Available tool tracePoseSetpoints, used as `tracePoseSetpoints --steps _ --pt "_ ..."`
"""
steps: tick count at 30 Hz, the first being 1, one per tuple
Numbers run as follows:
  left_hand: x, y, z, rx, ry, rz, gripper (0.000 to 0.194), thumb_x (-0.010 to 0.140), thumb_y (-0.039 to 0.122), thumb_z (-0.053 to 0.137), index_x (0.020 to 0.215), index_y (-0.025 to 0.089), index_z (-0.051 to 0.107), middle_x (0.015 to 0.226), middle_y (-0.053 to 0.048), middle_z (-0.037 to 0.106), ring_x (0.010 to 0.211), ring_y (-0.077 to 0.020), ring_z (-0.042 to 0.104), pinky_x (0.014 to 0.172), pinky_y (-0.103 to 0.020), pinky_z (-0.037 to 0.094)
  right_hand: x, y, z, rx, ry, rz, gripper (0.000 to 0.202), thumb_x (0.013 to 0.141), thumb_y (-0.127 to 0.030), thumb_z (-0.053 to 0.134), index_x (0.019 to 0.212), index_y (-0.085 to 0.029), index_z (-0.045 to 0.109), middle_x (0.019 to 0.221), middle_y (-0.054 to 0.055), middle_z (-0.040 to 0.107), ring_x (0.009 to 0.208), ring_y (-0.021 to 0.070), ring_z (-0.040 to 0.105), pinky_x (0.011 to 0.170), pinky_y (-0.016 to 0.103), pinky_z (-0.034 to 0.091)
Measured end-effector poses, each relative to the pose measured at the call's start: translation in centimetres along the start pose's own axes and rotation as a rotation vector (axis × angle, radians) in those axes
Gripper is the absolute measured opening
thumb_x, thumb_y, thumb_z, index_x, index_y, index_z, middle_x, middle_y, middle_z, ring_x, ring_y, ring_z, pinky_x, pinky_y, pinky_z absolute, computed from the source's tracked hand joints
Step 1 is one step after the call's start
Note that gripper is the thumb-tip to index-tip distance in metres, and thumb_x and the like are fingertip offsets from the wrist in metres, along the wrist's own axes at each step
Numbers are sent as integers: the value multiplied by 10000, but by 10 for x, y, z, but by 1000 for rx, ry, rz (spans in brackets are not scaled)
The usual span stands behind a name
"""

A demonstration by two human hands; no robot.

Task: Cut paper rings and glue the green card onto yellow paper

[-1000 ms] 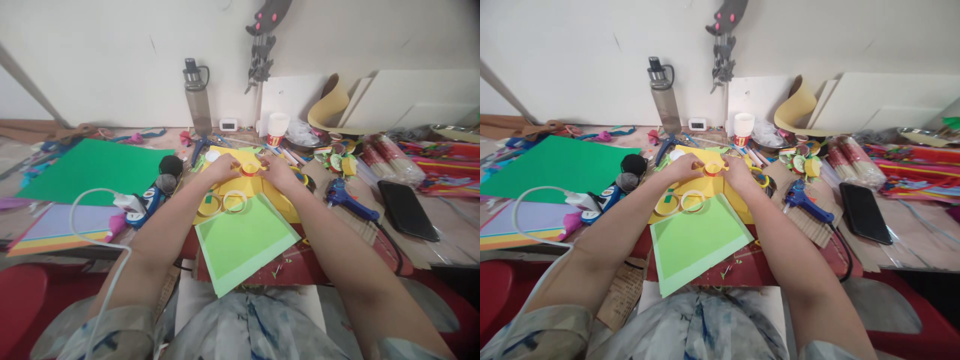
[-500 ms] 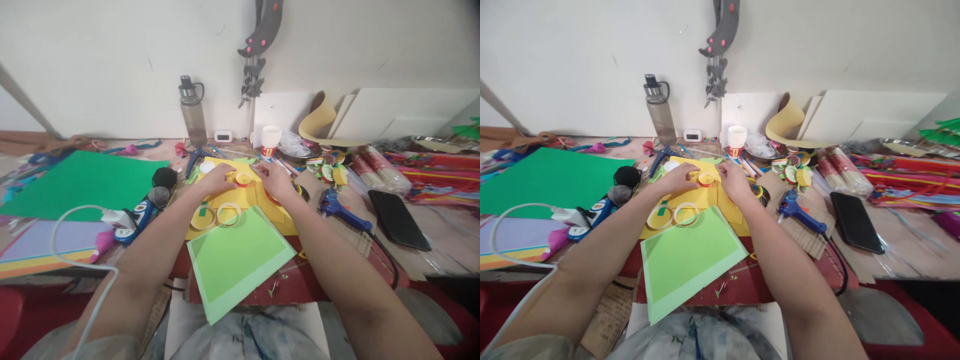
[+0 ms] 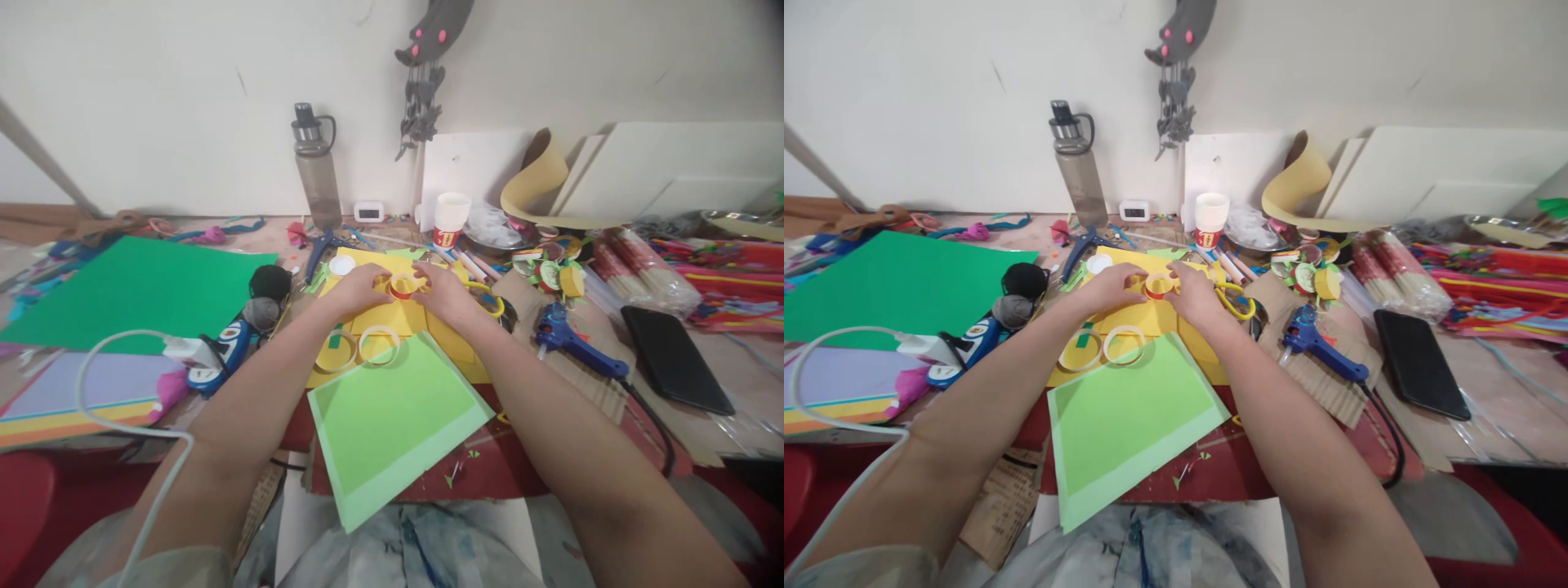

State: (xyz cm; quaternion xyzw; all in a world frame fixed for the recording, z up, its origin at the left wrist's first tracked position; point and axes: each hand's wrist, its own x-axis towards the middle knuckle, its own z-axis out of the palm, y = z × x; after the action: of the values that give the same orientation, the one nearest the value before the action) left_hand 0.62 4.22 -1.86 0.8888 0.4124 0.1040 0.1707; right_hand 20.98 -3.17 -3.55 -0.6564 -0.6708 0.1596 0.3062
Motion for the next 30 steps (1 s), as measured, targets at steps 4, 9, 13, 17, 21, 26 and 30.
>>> tracePoseSetpoints --steps 4,9,13,17,21,26,30 --pt "0 0 1 -9 1 -12 593 798 377 775 1336 151 672 1313 -118 704 1113 -252 671 1010 -340 507 1 1 1 11 6 -3 610 807 -125 761 1399 -144 615 1297 147 716 1145 261 677 1017 441 539" --pt "0 -3 3 -35 5 -13 627 790 381 782 1355 136 662 1339 -126 693 1137 -254 663 1033 -344 501 2 5 1 29 36 -26 599 793 -130 760 1376 -168 630 1279 144 714 1172 267 663 1023 450 536" --pt "0 -5 0 -116 -22 -30 757 745 379 824 1431 140 608 1427 -119 647 1124 -236 666 1003 -316 523 2 10 0 20 60 -47 585 788 -153 768 1358 -174 638 1291 151 699 1182 270 655 1033 451 524" --pt "0 -5 -3 -101 -51 -35 797 727 390 841 1447 161 591 1449 -121 623 1129 -246 666 1006 -332 534 2 12 0 -25 33 -30 599 783 -181 781 1364 -177 633 1246 149 715 1152 279 665 1030 457 516" --pt "1 -5 -2 -61 -41 -14 772 733 381 842 1433 162 601 1427 -139 620 1148 -264 666 1024 -353 535 1 10 0 -84 16 -27 624 759 -190 797 1362 -195 637 1265 147 716 1170 303 658 1036 464 507" --pt "1 -6 0 -41 -20 -41 810 732 407 839 1454 147 580 1416 -152 600 1184 -260 658 1053 -329 519 0 8 2 -143 16 -14 648 751 -194 806 1374 -198 630 1291 154 707 1213 324 633 1084 501 469" --pt "0 -4 0 42 0 -124 855 710 512 836 1447 162 581 1394 -153 606 1283 -300 614 1070 -328 500 0 8 1 -167 37 -30 583 789 -220 785 1355 -210 643 1298 146 699 1229 323 615 1105 538 445"
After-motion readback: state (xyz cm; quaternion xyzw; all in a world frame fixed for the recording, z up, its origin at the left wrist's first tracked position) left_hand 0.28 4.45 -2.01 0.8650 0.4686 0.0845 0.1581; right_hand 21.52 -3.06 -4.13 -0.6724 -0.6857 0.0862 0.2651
